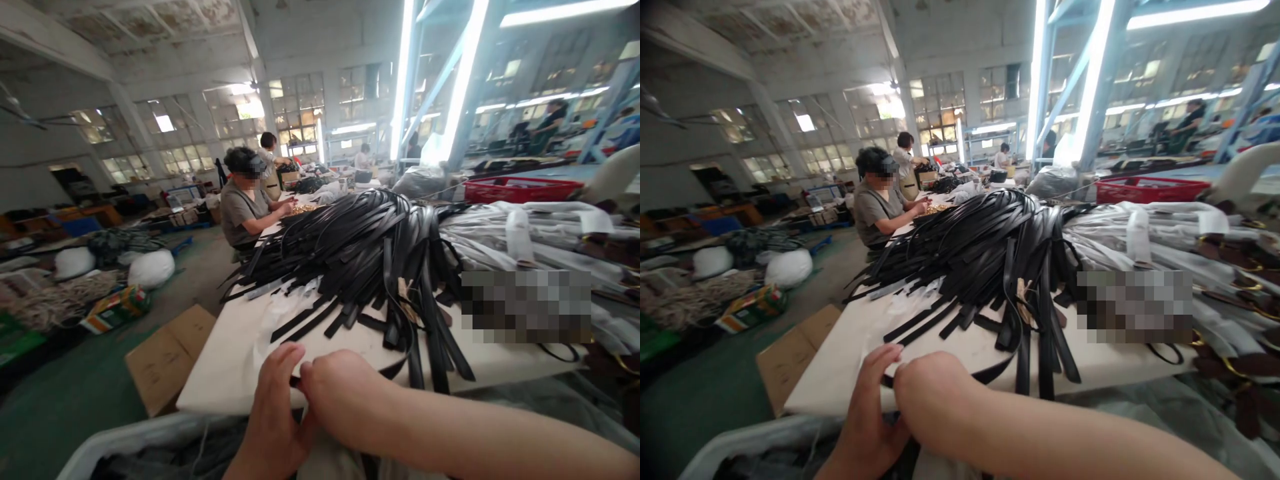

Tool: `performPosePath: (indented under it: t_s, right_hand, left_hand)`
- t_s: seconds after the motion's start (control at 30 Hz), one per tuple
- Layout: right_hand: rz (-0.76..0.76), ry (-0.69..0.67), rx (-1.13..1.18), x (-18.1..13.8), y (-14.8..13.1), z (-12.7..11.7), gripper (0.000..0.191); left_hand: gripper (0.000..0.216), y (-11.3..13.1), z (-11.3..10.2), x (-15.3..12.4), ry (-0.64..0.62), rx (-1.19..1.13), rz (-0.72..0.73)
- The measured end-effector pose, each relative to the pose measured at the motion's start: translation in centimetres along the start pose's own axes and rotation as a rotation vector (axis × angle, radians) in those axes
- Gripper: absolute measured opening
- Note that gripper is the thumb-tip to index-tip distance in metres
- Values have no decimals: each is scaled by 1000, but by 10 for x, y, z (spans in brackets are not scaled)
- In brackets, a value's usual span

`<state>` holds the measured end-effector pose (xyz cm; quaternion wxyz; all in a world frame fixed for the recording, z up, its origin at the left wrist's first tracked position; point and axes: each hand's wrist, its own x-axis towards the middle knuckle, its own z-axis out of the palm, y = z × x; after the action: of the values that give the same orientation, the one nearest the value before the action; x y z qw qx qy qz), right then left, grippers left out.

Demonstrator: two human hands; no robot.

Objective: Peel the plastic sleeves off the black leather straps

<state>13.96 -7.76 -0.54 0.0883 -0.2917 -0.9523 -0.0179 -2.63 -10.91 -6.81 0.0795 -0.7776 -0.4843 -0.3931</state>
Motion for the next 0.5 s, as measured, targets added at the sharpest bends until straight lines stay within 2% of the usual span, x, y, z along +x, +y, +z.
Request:
performPosePath:
  t_s: [0.07, 0.13, 0.2, 0.27, 0.4, 0.5]
  right_hand:
    - [107, -23, -27, -8, 7, 0, 2]
    - [179, -21, -73, -16, 10, 0, 6]
    - [182, -20, -115, -24, 8, 0, 6]
    - [146, -20, -147, -32, 1, 1, 7]
    - [74, 61, -222, -46, -16, 9, 15]
    - [86, 156, -265, -53, -20, 17, 18]
  left_hand:
    - [67, -7, -18, 8, -143, -51, -89]
    - [74, -19, -33, 16, -263, -46, -164]
    - [76, -30, -39, 25, -398, -52, -140]
    - [65, -33, -37, 37, -528, -75, -35]
    - [5, -19, -17, 55, -687, 9, 268]
    - [13, -5, 1, 53, -713, 116, 364]
